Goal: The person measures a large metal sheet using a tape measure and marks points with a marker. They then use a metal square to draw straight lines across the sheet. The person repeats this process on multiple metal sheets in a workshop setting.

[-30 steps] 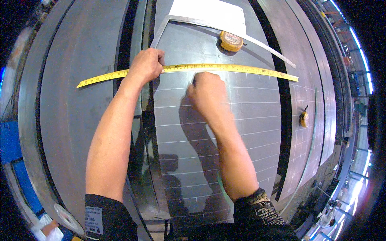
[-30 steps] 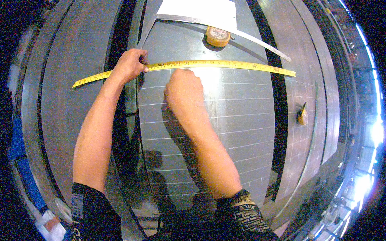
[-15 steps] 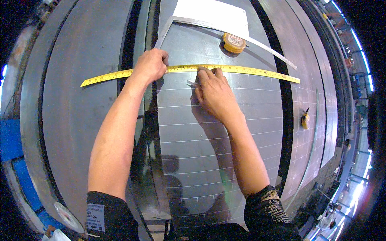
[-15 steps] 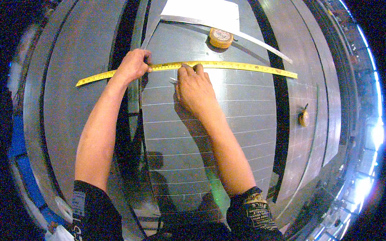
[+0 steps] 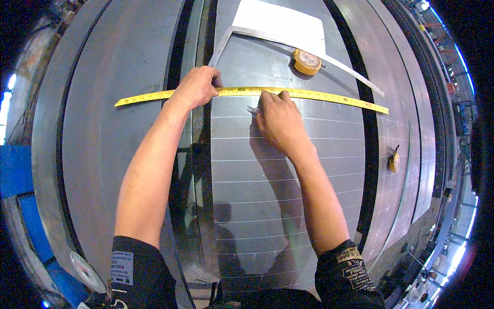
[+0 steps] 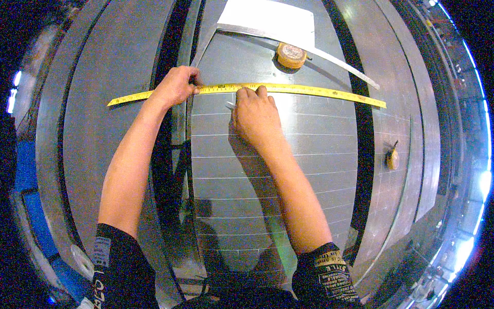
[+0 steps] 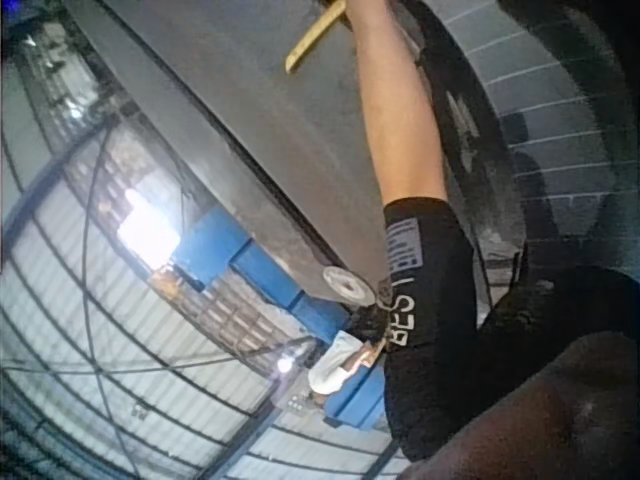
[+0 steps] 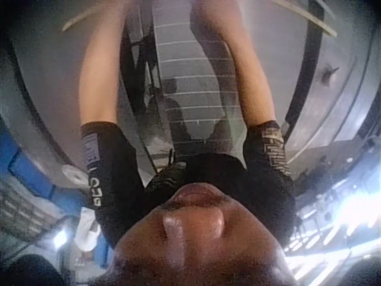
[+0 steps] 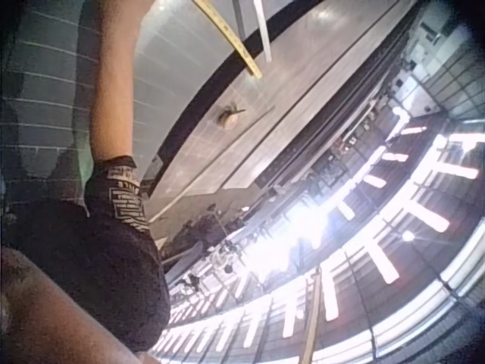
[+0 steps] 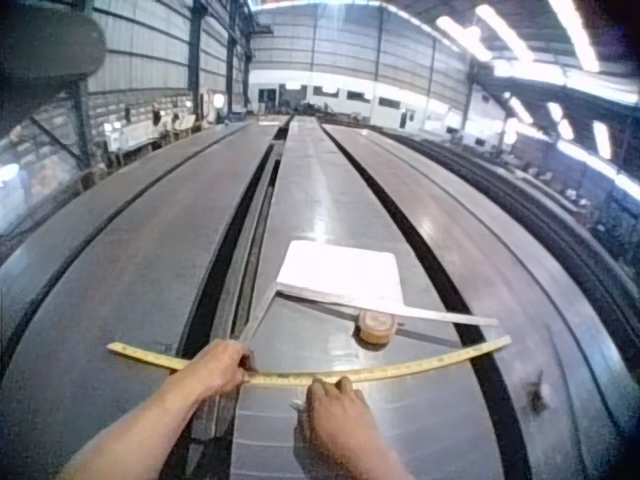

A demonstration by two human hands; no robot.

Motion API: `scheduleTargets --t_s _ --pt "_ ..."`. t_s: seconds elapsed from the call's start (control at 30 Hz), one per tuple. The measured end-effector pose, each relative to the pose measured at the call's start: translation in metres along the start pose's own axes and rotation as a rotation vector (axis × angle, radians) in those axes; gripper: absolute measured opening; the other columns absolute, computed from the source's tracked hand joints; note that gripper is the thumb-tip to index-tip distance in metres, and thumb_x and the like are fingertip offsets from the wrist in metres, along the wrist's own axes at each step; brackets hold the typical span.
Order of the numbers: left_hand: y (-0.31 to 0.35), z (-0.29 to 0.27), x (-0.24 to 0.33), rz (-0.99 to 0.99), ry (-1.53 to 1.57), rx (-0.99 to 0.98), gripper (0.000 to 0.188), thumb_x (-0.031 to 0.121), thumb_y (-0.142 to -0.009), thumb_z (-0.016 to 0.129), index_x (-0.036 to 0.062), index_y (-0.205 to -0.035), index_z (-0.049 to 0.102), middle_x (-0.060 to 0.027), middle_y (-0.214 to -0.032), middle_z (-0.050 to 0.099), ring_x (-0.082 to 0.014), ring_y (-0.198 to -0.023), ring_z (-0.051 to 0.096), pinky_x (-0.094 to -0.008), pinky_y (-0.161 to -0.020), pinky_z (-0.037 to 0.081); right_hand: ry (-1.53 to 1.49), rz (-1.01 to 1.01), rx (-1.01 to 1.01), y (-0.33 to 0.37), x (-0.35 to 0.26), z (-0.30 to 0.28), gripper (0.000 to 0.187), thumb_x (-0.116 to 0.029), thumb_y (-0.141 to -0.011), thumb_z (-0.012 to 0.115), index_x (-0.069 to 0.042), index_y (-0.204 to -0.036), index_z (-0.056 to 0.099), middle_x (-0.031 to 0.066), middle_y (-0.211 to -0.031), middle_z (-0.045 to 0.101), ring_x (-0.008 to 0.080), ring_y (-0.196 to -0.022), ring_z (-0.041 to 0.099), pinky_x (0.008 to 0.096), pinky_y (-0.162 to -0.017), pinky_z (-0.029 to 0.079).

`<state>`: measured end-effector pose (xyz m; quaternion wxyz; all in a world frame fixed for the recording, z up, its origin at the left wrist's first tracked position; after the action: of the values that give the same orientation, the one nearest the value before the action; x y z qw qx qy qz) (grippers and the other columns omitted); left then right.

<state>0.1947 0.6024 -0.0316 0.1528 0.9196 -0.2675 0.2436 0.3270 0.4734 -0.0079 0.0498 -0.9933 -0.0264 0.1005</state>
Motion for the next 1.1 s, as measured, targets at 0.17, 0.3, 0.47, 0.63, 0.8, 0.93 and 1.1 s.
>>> scheduleTargets --t_s 0.17,0.3,0.47,0.63,0.8,0.93,1.1 --pt "-0.002 0.003 -0.011 0.023 -0.038 0.037 0.014 0.003 -0.073 0.074 0.0044 -0.088 0.072 -0.0198 -0.090 0.072 -0.0371 -0.090 0.069 -0.0446 -0.081 0.053 0.000 0.002 -0.043 -0.008 -0.002 0.001 0.024 -0.016 -0.086 0.061 0.001 -0.103 0.059 0.0192 -0.101 0.067 0.0391 -0.103 0.060 0.0477 -0.086 0.052" --pt "-0.004 0.006 -0.010 0.005 -0.026 0.027 0.014 0.002 -0.073 0.073 0.0041 -0.087 0.071 -0.0199 -0.089 0.071 -0.0374 -0.090 0.069 -0.0454 -0.081 0.053 -0.140 0.087 0.071 -0.011 -0.003 -0.006 0.022 -0.015 -0.087 0.061 0.001 -0.101 0.059 0.0213 -0.098 0.066 0.0413 -0.099 0.061 0.0496 -0.084 0.053" --pt "-0.003 0.004 -0.005 0.032 -0.044 0.050 0.013 0.000 -0.073 0.069 0.0034 -0.085 0.070 -0.0207 -0.090 0.071 -0.0383 -0.091 0.068 -0.0462 -0.080 0.053 -0.432 0.305 0.078 -0.011 -0.013 0.015 0.027 -0.016 -0.091 0.060 0.006 -0.106 0.056 0.0277 -0.098 0.065 0.0453 -0.092 0.065 0.0520 -0.083 0.053" --pt "-0.003 0.003 -0.006 0.045 -0.035 0.063 0.013 0.000 -0.073 0.066 0.0028 -0.085 0.070 -0.0217 -0.091 0.070 -0.0396 -0.091 0.067 -0.0472 -0.079 0.053 -0.532 0.393 0.049 -0.015 -0.022 0.032 0.027 -0.016 -0.091 0.060 0.007 -0.103 0.057 0.0309 -0.098 0.065 0.0477 -0.092 0.065 0.0536 -0.082 0.053" --pt "-0.003 0.004 -0.005 0.045 -0.044 0.054 0.013 -0.001 -0.074 0.065 0.0028 -0.085 0.070 -0.0219 -0.090 0.070 -0.0391 -0.091 0.068 -0.0470 -0.079 0.053 -0.477 0.409 0.109 -0.012 -0.019 0.035 0.024 -0.018 -0.089 0.065 0.005 -0.092 0.062 0.0276 -0.087 0.068 0.0445 -0.086 0.066 0.0506 -0.079 0.051" --pt "-0.005 0.006 -0.008 0.013 -0.001 0.035 0.013 -0.001 -0.074 0.065 0.0027 -0.085 0.070 -0.0220 -0.090 0.070 -0.0389 -0.091 0.068 -0.0464 -0.080 0.053 -0.473 0.365 0.124 -0.014 -0.022 0.033 0.024 -0.018 -0.088 0.065 0.006 -0.091 0.062 0.0278 -0.087 0.068 0.0443 -0.086 0.066 0.0506 -0.079 0.051" --pt "-0.003 0.003 -0.005 0.044 -0.016 0.066 0.012 -0.001 -0.074 0.065 0.0027 -0.085 0.070 -0.0217 -0.090 0.071 -0.0386 -0.091 0.068 -0.0460 -0.080 0.053 -0.480 0.373 0.119 -0.014 -0.022 0.033 0.023 -0.017 -0.088 0.064 0.005 -0.092 0.062 0.0276 -0.088 0.068 0.0450 -0.086 0.066 0.0509 -0.080 0.051"
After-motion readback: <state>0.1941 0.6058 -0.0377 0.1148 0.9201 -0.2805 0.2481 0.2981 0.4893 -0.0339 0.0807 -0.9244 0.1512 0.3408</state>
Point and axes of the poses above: each hand's wrist, its own y-axis away from the middle knuckle, its own z-axis out of the palm, x = y × z, the point moved 9 cm from there along -y, towards the middle knuckle
